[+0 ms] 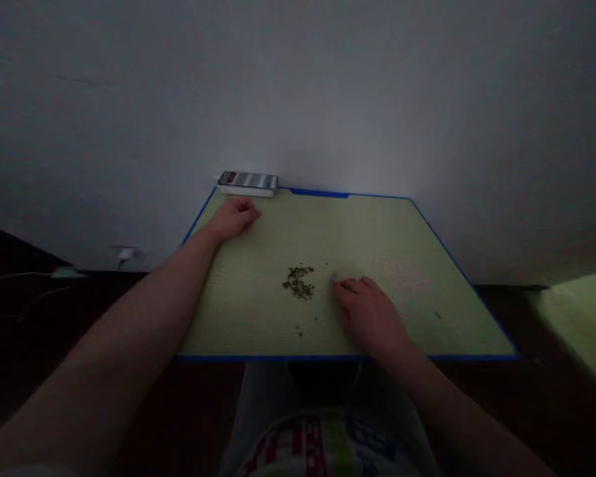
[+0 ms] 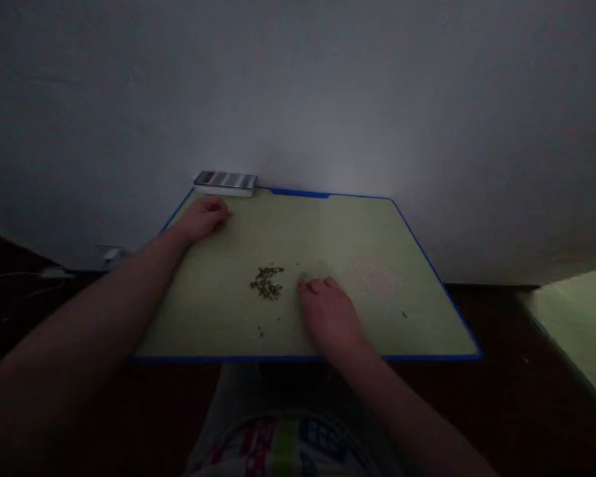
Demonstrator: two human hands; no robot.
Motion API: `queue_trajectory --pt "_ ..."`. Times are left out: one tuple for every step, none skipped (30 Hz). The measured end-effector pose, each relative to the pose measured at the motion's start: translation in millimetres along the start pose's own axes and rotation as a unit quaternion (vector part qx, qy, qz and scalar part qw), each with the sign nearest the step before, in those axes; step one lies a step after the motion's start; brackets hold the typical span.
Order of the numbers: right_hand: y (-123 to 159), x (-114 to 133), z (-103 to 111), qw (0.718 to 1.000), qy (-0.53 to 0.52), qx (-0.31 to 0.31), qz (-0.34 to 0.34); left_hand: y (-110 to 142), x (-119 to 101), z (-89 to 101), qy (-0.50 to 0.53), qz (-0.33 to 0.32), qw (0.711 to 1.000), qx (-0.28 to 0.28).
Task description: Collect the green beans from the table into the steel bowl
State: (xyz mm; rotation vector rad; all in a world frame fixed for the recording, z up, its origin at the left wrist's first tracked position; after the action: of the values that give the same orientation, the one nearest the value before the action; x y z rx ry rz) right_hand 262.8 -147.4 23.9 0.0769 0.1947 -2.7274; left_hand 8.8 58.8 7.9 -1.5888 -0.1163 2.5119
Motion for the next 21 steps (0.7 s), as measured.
queue_trajectory --pt "1 1 0 1.0 0.0 0.004 0.001 0 0 0.2 0.0 -0.006 1.0 0.001" --pt "2 3 -1 1.0 0.0 0.008 0.005 0 0 0.4 -0.001 -0.01 1.0 0.003" --pt "3 6 -1 1.0 -0.001 0.01 0.01 0 0 0.5 -0.001 -0.013 1.0 0.004" --pt "2 10 -1 1.0 -0.003 0.011 0.017 0 0 0.5 -0.001 -0.014 1.0 0.006" --pt "1 14 -1 0.999 -0.007 0.012 0.031 0 0 0.3 -0.001 -0.015 1.0 0.008" --pt "0 18 -1 0.999 -0.011 0.011 0.044 0 0 0.2 -0.001 -0.013 1.0 0.01" --pt "-3 22 -1 0.999 -0.012 0.009 0.052 0 0 0.1 -0.001 -0.011 1.0 0.011" --pt "-7 22 -1 0.998 -0.01 0.007 0.054 0 0 0.0 -0.002 -0.008 1.0 0.011" --pt "-10 21 -2 0.999 -0.006 0.004 0.048 1 -1 0.0 -0.002 -0.006 1.0 0.01" --pt "-14 17 -2 0.999 0.001 0.001 0.035 2 -2 0.1 -0.003 -0.004 1.0 0.009" --pt "-18 10 -3 1.0 0.008 -0.002 0.02 2 -3 0.1 -0.004 -0.002 1.0 0.008" --pt "-20 2 -4 1.0 0.015 -0.005 0.003 3 -4 0.1 -0.005 -0.001 1.0 0.007" --pt "-21 -7 -4 1.0 0.021 -0.008 -0.012 4 -6 0.0 -0.005 0.0 1.0 0.008" --pt "-22 -16 -4 0.999 0.027 -0.01 -0.025 4 -6 -0.2 -0.004 0.001 1.0 0.008" --pt "-21 -25 -3 0.999 0.031 -0.011 -0.037 4 -7 -0.4 -0.002 0.002 1.0 0.009" --pt "-20 -33 -2 0.998 0.034 -0.009 -0.047 4 -7 -0.7 0.0 0.004 1.0 0.01" --pt "-19 -41 1 0.998 0.036 -0.008 -0.057 4 -6 -0.7 0.003 0.006 1.0 0.009" --pt "-19 -48 5 0.997 0.038 -0.011 -0.067 4 -6 -0.7 0.005 0.007 1.0 0.007" --pt "-20 -54 12 0.996 0.041 -0.019 -0.077 3 -5 -0.7 0.005 0.008 1.0 0.006" --pt "-23 -59 19 0.995 0.041 -0.034 -0.084 2 -4 -0.7 0.004 0.006 1.0 0.005" --pt "-28 -63 27 0.994 0.037 -0.054 -0.089 2 -4 -0.9 0.001 0.003 1.0 0.006"
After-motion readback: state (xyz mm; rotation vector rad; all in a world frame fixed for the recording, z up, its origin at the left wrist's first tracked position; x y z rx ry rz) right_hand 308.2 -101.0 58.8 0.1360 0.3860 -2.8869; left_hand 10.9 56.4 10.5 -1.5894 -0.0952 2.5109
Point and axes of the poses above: each hand's wrist, its own y-axis away from the middle knuckle, its own z-axis out of the back of the hand, x = y × z, the point moved 6 cm from there along -y, towards the middle knuckle, and after that the axes turned 3 degrees about -x, right-handed, at the moved point
